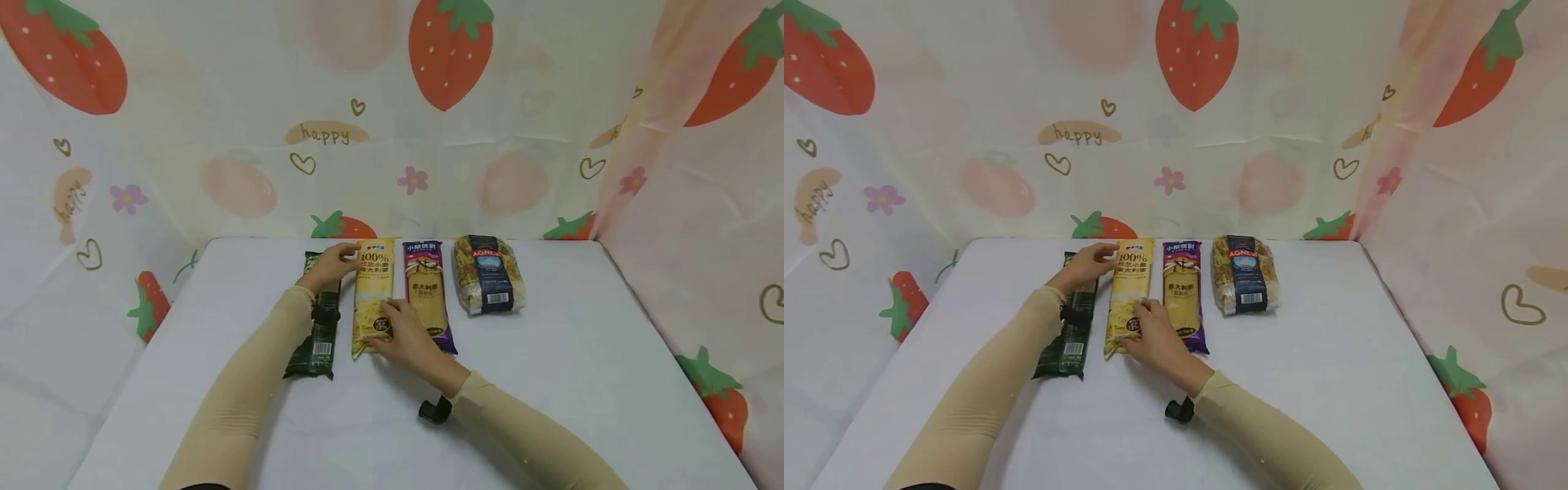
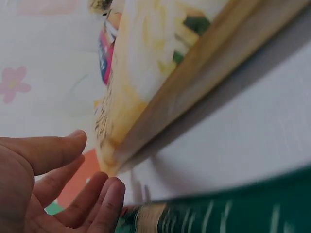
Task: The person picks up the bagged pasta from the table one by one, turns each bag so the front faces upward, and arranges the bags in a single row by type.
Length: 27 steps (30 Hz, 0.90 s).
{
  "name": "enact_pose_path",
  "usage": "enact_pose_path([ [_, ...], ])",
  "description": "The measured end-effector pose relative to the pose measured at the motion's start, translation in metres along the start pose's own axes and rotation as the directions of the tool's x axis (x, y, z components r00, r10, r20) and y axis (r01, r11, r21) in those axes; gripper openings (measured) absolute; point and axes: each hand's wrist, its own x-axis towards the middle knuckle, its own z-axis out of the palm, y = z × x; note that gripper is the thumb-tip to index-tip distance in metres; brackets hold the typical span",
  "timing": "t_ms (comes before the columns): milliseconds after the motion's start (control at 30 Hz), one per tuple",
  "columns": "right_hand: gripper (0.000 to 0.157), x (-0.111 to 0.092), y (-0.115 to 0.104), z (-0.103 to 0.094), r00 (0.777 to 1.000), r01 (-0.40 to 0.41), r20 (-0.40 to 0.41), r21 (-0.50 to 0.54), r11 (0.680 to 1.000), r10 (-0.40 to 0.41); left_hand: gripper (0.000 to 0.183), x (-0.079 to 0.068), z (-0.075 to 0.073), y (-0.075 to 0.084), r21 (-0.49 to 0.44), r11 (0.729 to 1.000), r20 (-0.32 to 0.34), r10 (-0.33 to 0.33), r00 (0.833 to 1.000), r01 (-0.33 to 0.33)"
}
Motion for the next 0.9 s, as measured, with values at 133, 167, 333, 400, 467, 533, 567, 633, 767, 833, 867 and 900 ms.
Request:
enact_pose_path([
  [133, 0.076, 0.0, -0.003, 0.003, 0.999, 0.049, -0.014, -0.002, 0.999, -0.049, 0.055, -0.007, -0.014, -0.002, 0.017, 0.999, 0.002, 0.038, 0.999, -0.038],
  [167, 0.075, 0.0, -0.004, 0.004, 0.998, 0.065, -0.012, -0.001, 0.998, -0.065, 0.055, -0.009, -0.018, -0.003, 0.011, 0.999, 0.0, 0.042, 0.999, -0.042],
  [333, 0.078, -0.001, -0.01, 0.007, 0.989, 0.147, 0.027, 0.052, 0.988, -0.148, 0.055, -0.016, -0.037, -0.012, 0.02, 0.998, -0.027, 0.056, 0.998, -0.055],
  [400, 0.079, -0.001, -0.013, 0.009, 0.985, 0.161, 0.052, 0.068, 0.985, -0.165, 0.055, -0.018, -0.045, -0.017, 0.034, 0.998, -0.039, 0.055, 0.998, -0.054],
  [467, 0.081, -0.002, -0.016, 0.009, 0.983, 0.161, 0.074, 0.08, 0.984, -0.167, 0.055, -0.017, -0.05, -0.022, 0.035, 0.998, -0.045, 0.051, 0.998, -0.049],
  [533, 0.083, -0.001, -0.018, 0.01, 0.981, 0.16, 0.093, 0.087, 0.983, -0.168, 0.056, -0.018, -0.055, -0.026, 0.031, 0.998, -0.045, 0.052, 0.998, -0.051],
  [567, 0.083, -0.001, -0.018, 0.011, 0.98, 0.163, 0.101, 0.09, 0.983, -0.172, 0.057, -0.018, -0.058, -0.028, 0.027, 0.998, -0.045, 0.052, 0.998, -0.05],
  [633, 0.085, -0.001, -0.021, 0.013, 0.978, 0.163, 0.117, 0.098, 0.982, -0.174, 0.058, -0.019, -0.062, -0.032, 0.026, 0.998, -0.044, 0.054, 0.998, -0.053],
  [767, 0.086, 0.0, -0.026, 0.017, 0.972, 0.169, 0.152, 0.091, 0.981, -0.181, 0.06, -0.021, -0.07, -0.04, 0.069, 0.997, -0.041, 0.047, 0.998, -0.044],
  [833, 0.086, 0.001, -0.028, 0.02, 0.968, 0.176, 0.17, 0.076, 0.981, -0.187, 0.061, -0.021, -0.072, -0.045, 0.092, 0.995, -0.036, 0.029, 0.999, -0.025],
  [867, 0.086, 0.002, -0.028, 0.022, 0.965, 0.183, 0.177, 0.068, 0.981, -0.193, 0.063, -0.021, -0.073, -0.048, 0.099, 0.995, -0.032, 0.019, 0.999, -0.016],
  [900, 0.087, 0.002, -0.029, 0.024, 0.962, 0.195, 0.181, 0.062, 0.979, -0.204, 0.064, -0.021, -0.074, -0.051, 0.104, 0.995, -0.028, 0.01, 1.0, -0.007],
])
